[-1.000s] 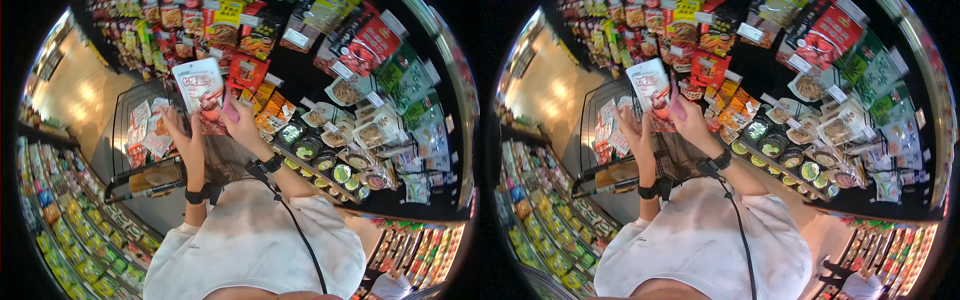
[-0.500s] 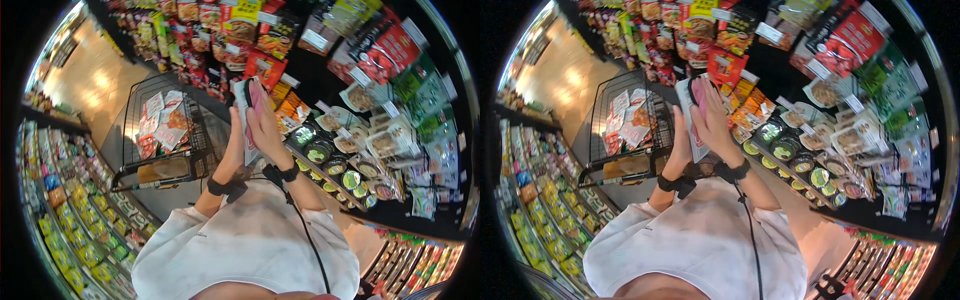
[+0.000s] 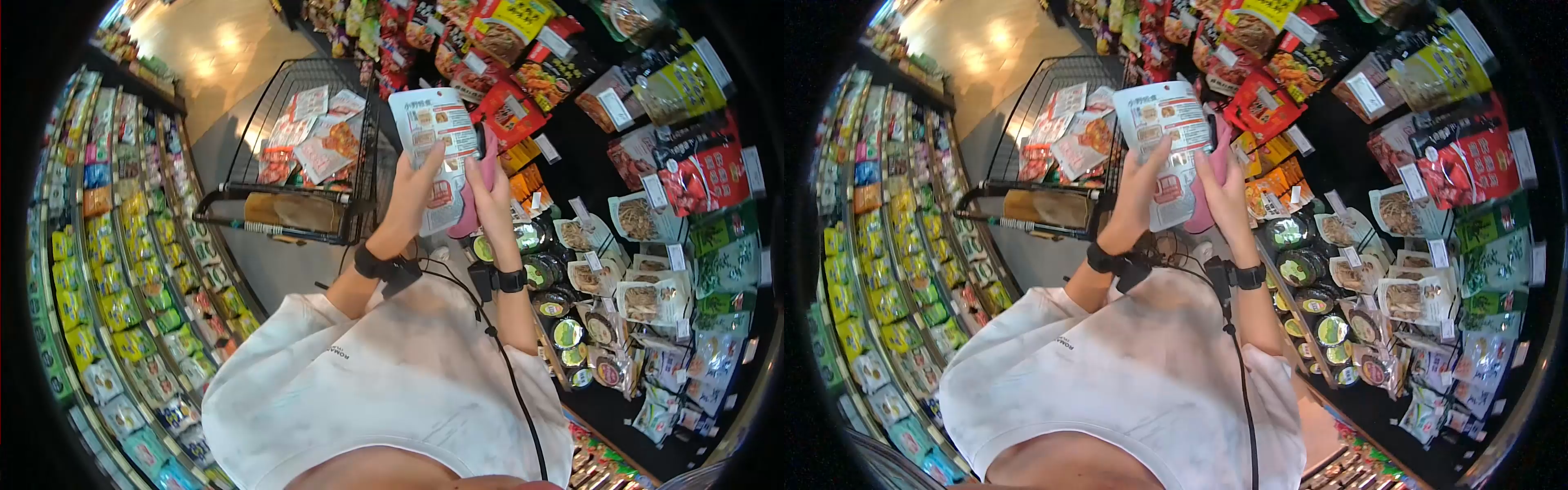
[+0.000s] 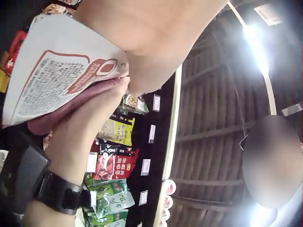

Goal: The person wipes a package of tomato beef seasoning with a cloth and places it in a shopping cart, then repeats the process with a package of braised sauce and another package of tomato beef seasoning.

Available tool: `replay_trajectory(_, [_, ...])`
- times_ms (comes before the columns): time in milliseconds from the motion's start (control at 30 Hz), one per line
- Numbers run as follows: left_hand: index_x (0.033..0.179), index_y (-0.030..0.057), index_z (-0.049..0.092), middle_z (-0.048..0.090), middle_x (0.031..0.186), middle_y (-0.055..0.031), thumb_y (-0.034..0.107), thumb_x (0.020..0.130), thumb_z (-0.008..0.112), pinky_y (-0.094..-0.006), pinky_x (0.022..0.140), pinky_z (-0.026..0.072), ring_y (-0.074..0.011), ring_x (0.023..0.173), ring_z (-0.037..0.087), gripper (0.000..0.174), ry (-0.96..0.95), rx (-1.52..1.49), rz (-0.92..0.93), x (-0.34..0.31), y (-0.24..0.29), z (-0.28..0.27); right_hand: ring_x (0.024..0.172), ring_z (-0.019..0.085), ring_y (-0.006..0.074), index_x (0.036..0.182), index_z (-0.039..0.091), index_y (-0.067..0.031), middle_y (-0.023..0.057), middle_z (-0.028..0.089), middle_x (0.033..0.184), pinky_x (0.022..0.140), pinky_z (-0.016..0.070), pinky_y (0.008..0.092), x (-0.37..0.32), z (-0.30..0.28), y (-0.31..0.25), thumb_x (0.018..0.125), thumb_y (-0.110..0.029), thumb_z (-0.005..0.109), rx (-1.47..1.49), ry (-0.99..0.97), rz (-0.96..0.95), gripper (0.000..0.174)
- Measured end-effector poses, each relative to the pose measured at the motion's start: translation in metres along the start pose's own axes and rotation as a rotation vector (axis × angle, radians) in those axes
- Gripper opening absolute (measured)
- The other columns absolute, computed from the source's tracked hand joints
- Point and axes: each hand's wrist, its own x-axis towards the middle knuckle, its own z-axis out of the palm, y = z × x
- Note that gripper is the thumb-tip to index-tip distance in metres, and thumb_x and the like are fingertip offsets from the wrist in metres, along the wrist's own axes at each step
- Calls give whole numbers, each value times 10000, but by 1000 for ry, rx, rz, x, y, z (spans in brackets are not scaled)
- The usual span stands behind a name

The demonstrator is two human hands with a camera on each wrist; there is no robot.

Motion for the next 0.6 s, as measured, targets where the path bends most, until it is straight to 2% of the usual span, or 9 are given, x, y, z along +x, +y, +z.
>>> replay_trajectory(100, [1232,45,580,678,1058,-47,277,962,638,-278,678,561,-118,848,682,361,-112,-152,62,13,-7,-20,1028,591,161,1259,550,64,107,640,1158,918,463,304,-7,-7,11,914,-228,707,-39,7,101,479])
replay_trajectory(133, [1265,28,566,673,1111,-61,209,956,643,-279,769,555,-124,920,666,366,-131,-155,41,13,-10,-24,1004,595,138,1261,552,60,102,646,1150,890,478,292,-5,-10,15,885,-226,742,-152,41,93,509])
replay_trajectory(167, [1272,21,563,670,1125,-63,194,951,648,-276,780,550,-116,937,654,375,-173,-76,70,8,-16,-28,1014,591,130,1278,545,64,97,639,1167,903,471,277,-7,-17,12,896,-207,729,-107,47,229,503])
replay_trajectory(267, [1293,-2,552,658,1160,-73,149,929,669,-270,813,534,-99,988,619,411,-343,155,251,15,-43,-32,1042,589,139,1335,516,48,106,627,1202,930,460,279,-1,-30,29,934,-181,678,48,126,167,489])
replay_trajectory(333, [1293,-16,553,656,1154,-77,139,912,684,-271,822,526,-101,991,612,432,-425,172,259,12,-51,-32,1058,587,139,1369,491,42,111,612,1236,943,455,281,-3,-29,14,956,-193,652,22,171,153,502])
replay_trajectory(433, [1274,-30,574,668,1102,-68,134,897,688,-271,813,526,-116,950,630,427,-426,130,-27,12,-45,-44,1074,587,140,1406,459,40,116,593,1274,958,449,284,-14,-27,10,981,-208,622,-8,188,238,519])
replay_trajectory(500, [1226,-36,608,676,1100,-69,136,897,681,-270,813,524,-116,929,638,379,-319,87,21,14,-44,-51,1066,595,147,1377,479,48,118,608,1253,955,457,296,-21,-26,22,985,-219,619,31,194,213,495])
replay_trajectory(533, [1216,-36,614,676,1107,-71,138,897,680,-271,815,525,-115,929,639,369,-287,83,40,15,-35,-57,937,596,89,1389,483,13,56,632,1130,823,480,242,-25,-23,24,984,-216,620,-8,189,201,485])
replay_trajectory(600, [1211,-35,615,674,1141,-78,131,894,676,-282,840,521,-119,936,641,363,-159,39,144,20,-25,-68,848,554,42,1398,489,-16,6,612,1044,723,448,203,-31,-25,24,986,-215,619,-69,145,288,476])
